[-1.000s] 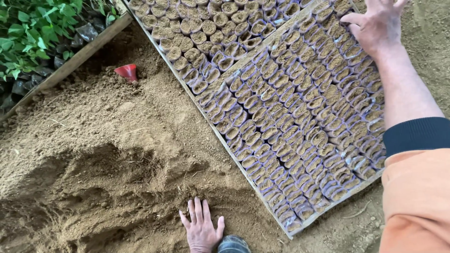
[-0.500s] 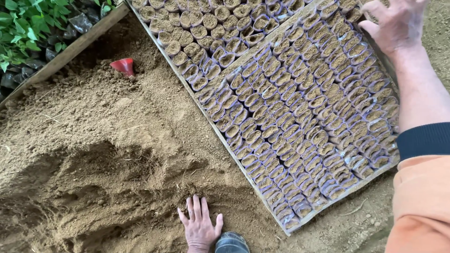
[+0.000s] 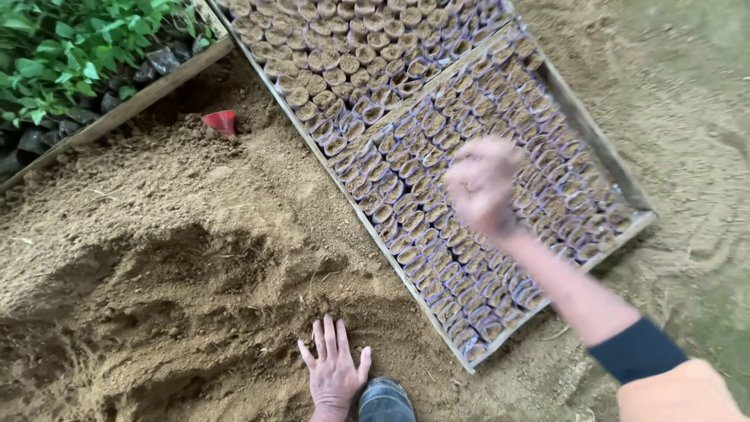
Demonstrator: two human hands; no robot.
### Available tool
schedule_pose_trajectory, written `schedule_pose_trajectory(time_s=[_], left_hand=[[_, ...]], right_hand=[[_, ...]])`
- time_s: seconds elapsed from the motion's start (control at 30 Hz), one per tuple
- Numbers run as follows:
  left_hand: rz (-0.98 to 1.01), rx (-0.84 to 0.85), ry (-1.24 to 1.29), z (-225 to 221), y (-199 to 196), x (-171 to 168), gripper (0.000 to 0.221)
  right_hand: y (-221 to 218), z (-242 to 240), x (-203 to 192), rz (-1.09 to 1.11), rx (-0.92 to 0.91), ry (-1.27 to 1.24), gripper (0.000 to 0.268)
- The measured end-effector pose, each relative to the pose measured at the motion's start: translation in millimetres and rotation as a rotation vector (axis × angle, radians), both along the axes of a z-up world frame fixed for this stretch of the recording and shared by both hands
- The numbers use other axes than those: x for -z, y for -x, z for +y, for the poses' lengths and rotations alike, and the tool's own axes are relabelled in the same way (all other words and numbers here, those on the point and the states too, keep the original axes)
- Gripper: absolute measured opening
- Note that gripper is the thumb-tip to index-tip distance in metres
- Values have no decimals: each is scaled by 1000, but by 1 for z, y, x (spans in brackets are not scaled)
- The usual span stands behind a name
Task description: Filling small plastic bags with soil and planting seeds into them
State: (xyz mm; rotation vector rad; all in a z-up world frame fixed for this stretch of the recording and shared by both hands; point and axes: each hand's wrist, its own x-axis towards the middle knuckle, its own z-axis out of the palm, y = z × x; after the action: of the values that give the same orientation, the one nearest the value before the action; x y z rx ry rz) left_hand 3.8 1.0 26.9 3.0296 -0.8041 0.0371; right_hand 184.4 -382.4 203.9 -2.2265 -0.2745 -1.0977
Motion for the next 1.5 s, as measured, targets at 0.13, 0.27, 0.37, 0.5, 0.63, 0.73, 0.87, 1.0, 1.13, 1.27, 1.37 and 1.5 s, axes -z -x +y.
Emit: schedule_pose_trajectory(time_s=[0.13, 0.27, 0.37, 0.5, 0.63, 0.73, 0.87, 1.0, 1.13, 1.27, 1.37, 1.5], left_hand=[[16, 24, 73, 9, -3, -5, 86], [109, 132, 253, 44, -14, -32, 78], [218, 290, 448, 80, -40, -62, 65], [407, 359, 723, 129, -83, -112, 44], [576, 68, 876, 188, -98, -105, 21], [756, -212, 1414, 239, -90, -124, 31], [1236, -823, 1850, 275, -89, -133, 72], [1312, -732, 2062, 315, -73, -136, 92], [1293, -726, 2080, 341, -72, -137, 99], [1303, -708, 2191, 362, -55, -141, 104], [1298, -742, 2349, 367, -62, -143, 107], [1188, -892, 2192, 375, -55, -139, 109]], right_hand=[[64, 147, 5, 219, -265, -120, 15], [96, 244, 4, 279, -577, 248, 15], [92, 294, -8, 314, -639, 334, 19], [77, 347, -24, 295, -548, 398, 14], [81, 415, -35, 81, -411, 341, 19], [113, 472, -39, 23, -401, 345, 20], [147, 527, -59, 325, -392, 670, 61], [173, 569, -90, 720, -547, 1055, 80], [181, 584, -107, 1003, -726, 992, 76], [193, 620, -81, 583, -676, 809, 92], [200, 649, -21, 452, -634, 584, 85], [192, 655, 50, 603, -292, 633, 100]])
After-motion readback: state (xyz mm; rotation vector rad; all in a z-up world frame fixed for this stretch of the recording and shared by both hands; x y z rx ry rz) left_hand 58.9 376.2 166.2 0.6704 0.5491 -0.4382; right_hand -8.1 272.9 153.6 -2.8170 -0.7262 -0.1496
